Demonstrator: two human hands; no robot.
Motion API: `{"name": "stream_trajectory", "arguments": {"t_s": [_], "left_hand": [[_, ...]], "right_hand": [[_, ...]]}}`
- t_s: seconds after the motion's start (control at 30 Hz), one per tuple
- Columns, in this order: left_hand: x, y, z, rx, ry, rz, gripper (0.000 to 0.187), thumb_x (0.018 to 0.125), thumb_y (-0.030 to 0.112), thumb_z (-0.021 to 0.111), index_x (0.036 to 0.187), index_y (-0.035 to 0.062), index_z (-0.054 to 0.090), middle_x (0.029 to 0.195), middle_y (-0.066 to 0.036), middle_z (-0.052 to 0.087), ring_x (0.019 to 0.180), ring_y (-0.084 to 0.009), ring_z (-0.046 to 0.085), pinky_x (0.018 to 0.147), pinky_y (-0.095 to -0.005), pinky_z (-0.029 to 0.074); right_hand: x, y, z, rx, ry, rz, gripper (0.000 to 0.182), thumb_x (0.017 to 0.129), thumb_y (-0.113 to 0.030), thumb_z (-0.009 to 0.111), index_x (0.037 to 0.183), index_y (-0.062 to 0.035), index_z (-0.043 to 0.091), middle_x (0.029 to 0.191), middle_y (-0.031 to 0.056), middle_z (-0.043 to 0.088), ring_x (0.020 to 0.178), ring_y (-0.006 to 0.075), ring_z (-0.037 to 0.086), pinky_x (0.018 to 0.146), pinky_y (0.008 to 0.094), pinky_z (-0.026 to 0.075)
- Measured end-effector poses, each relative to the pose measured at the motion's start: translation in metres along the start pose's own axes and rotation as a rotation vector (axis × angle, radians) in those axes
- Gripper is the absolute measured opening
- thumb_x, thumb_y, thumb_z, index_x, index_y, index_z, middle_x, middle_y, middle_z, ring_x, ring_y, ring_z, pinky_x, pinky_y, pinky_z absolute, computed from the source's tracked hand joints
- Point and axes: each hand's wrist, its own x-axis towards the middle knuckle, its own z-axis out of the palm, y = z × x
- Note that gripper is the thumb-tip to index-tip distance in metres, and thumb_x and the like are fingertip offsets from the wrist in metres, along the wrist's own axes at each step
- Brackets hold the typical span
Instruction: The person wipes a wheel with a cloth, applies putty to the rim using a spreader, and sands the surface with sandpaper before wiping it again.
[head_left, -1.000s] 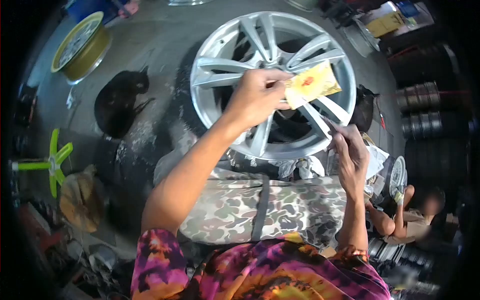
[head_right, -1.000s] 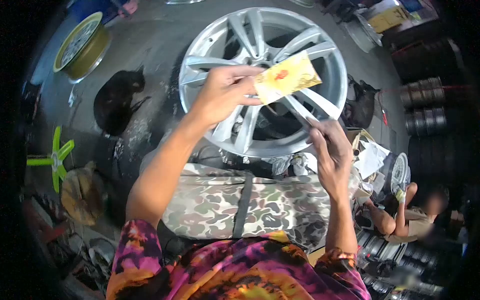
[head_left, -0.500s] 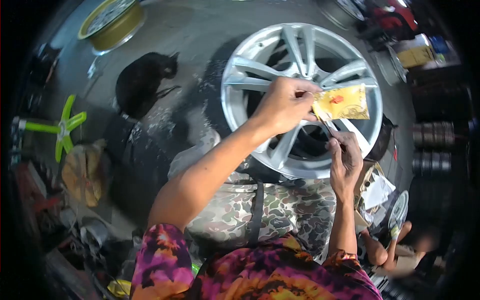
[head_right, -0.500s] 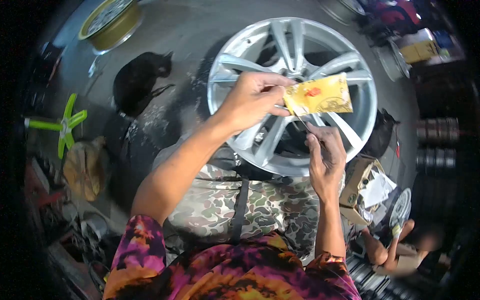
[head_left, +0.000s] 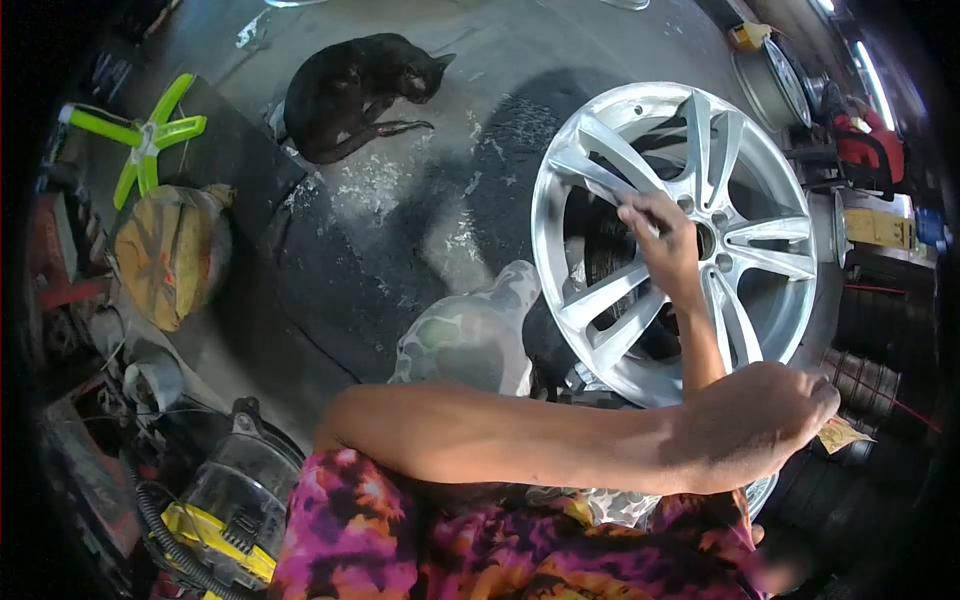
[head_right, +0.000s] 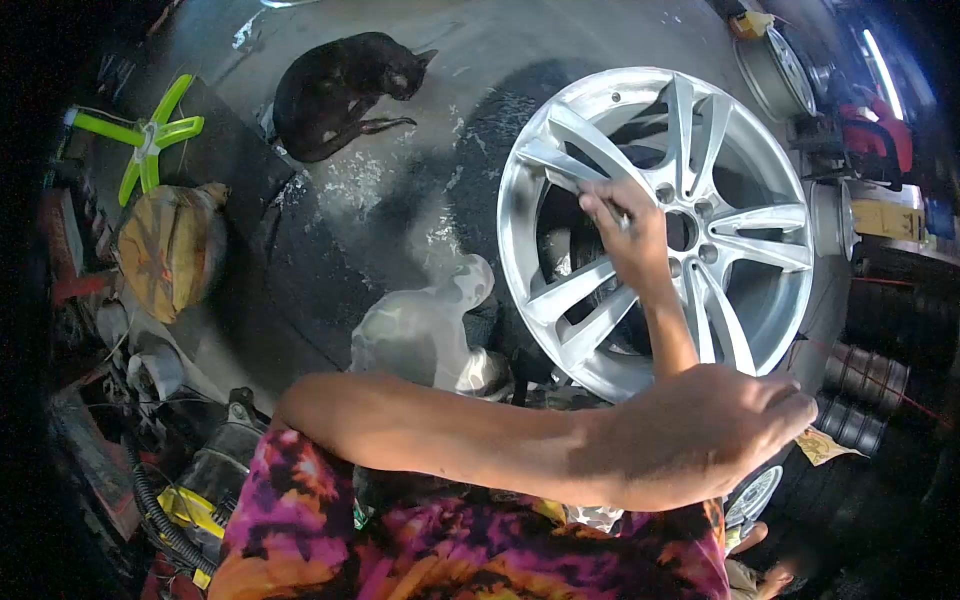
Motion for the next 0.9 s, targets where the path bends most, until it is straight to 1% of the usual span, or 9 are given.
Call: {"name": "stream_trajectory", "arguments": {"t_s": [0.03, 0.13, 0.2, 0.3, 0.37, 0.43, 0.77, 0.83, 0.9], "left_hand": [[0.001, -0.001, 0.000, -0.001, 0.007, 0.001, 0.024, 0.085, 0.001, 0.064, 0.103, -0.0093, 0.053, 0.085, -0.018, 0.059, 0.066, -0.0258, 0.066, 0.055, -0.0352, 0.053], [0.006, 0.000, -0.005, -0.047, -0.046, -0.045, 0.023, 0.086, 0.003, 0.063, 0.103, -0.0095, 0.052, 0.084, -0.019, 0.058, 0.067, -0.0278, 0.067, 0.055, -0.0365, 0.053], [0.005, 0.001, -0.010, -0.035, -0.012, -0.030, 0.023, 0.086, 0.003, 0.062, 0.102, -0.0095, 0.052, 0.084, -0.019, 0.058, 0.068, -0.0286, 0.067, 0.056, -0.0373, 0.053], [0.003, -0.003, -0.008, -0.064, 0.003, -0.019, 0.023, 0.085, 0.003, 0.062, 0.102, -0.0094, 0.052, 0.084, -0.019, 0.058, 0.070, -0.0304, 0.067, 0.059, -0.0389, 0.053], [0.001, -0.005, -0.004, -0.110, -0.015, -0.020, 0.023, 0.085, 0.003, 0.062, 0.101, -0.0092, 0.052, 0.084, -0.020, 0.058, 0.070, -0.0315, 0.067, 0.060, -0.0397, 0.053], [0.001, -0.002, -0.008, -0.055, 0.016, -0.024, 0.023, 0.084, 0.003, 0.062, 0.101, -0.0090, 0.052, 0.085, -0.019, 0.058, 0.070, -0.0322, 0.067, 0.061, -0.0405, 0.054], [0.002, -0.006, -0.007, -0.103, 0.059, 0.000, 0.019, 0.084, 0.002, 0.062, 0.096, -0.0086, 0.052, 0.084, -0.020, 0.058, 0.070, -0.0326, 0.067, 0.061, -0.0412, 0.054], [0.002, -0.005, -0.010, -0.088, 0.067, -0.005, 0.017, 0.085, 0.002, 0.061, 0.094, -0.0089, 0.052, 0.082, -0.020, 0.058, 0.070, -0.0324, 0.067, 0.060, -0.0405, 0.054], [0.002, -0.006, -0.009, -0.070, 0.084, 0.002, 0.017, 0.085, 0.002, 0.061, 0.094, -0.0088, 0.052, 0.080, -0.019, 0.059, 0.069, -0.0326, 0.068, 0.060, -0.0406, 0.054]], "right_hand": [[0.015, 0.004, 0.005, -0.020, -0.007, -0.025, 0.020, 0.091, -0.013, 0.070, 0.107, -0.0003, 0.073, 0.090, 0.0118, 0.067, 0.085, 0.0189, 0.065, 0.079, 0.0314, 0.050], [0.051, 0.009, 0.017, 0.129, -0.072, 0.148, 0.021, 0.089, -0.013, 0.071, 0.106, -0.0003, 0.073, 0.092, 0.0135, 0.069, 0.083, 0.0218, 0.066, 0.077, 0.0342, 0.051], [0.070, 0.017, 0.024, -0.090, -0.110, -0.087, 0.021, 0.087, -0.012, 0.071, 0.104, -0.0001, 0.074, 0.091, 0.0150, 0.069, 0.080, 0.0256, 0.067, 0.074, 0.0354, 0.052], [0.087, 0.022, 0.034, -0.106, -0.164, -0.095, 0.024, 0.089, -0.015, 0.070, 0.107, -0.0001, 0.073, 0.093, 0.0126, 0.067, 0.079, 0.0208, 0.063, 0.074, 0.0318, 0.049], [0.092, 0.028, 0.043, -0.150, -0.151, -0.117, 0.024, 0.089, -0.015, 0.070, 0.108, -0.0008, 0.073, 0.092, 0.0137, 0.069, 0.077, 0.0232, 0.065, 0.074, 0.0329, 0.050], [0.094, 0.028, 0.049, -0.227, -0.131, -0.133, 0.021, 0.085, -0.014, 0.071, 0.101, -0.0021, 0.075, 0.096, 0.0177, 0.070, 0.085, 0.0344, 0.069, 0.080, 0.0397, 0.052], [0.106, 0.025, 0.033, -0.250, -0.342, -0.143, 0.023, 0.082, -0.011, 0.069, 0.103, -0.0034, 0.075, 0.101, 0.0199, 0.071, 0.090, 0.0351, 0.069, 0.085, 0.0379, 0.052], [0.108, 0.023, 0.029, -0.307, -0.421, -0.119, 0.026, 0.084, -0.011, 0.070, 0.108, -0.0024, 0.074, 0.100, 0.0175, 0.072, 0.087, 0.0285, 0.070, 0.083, 0.0351, 0.051], [0.110, 0.026, 0.025, -0.284, -0.423, -0.173, 0.026, 0.084, -0.011, 0.070, 0.108, -0.0021, 0.074, 0.099, 0.0176, 0.071, 0.086, 0.0286, 0.069, 0.081, 0.0356, 0.051]]}}
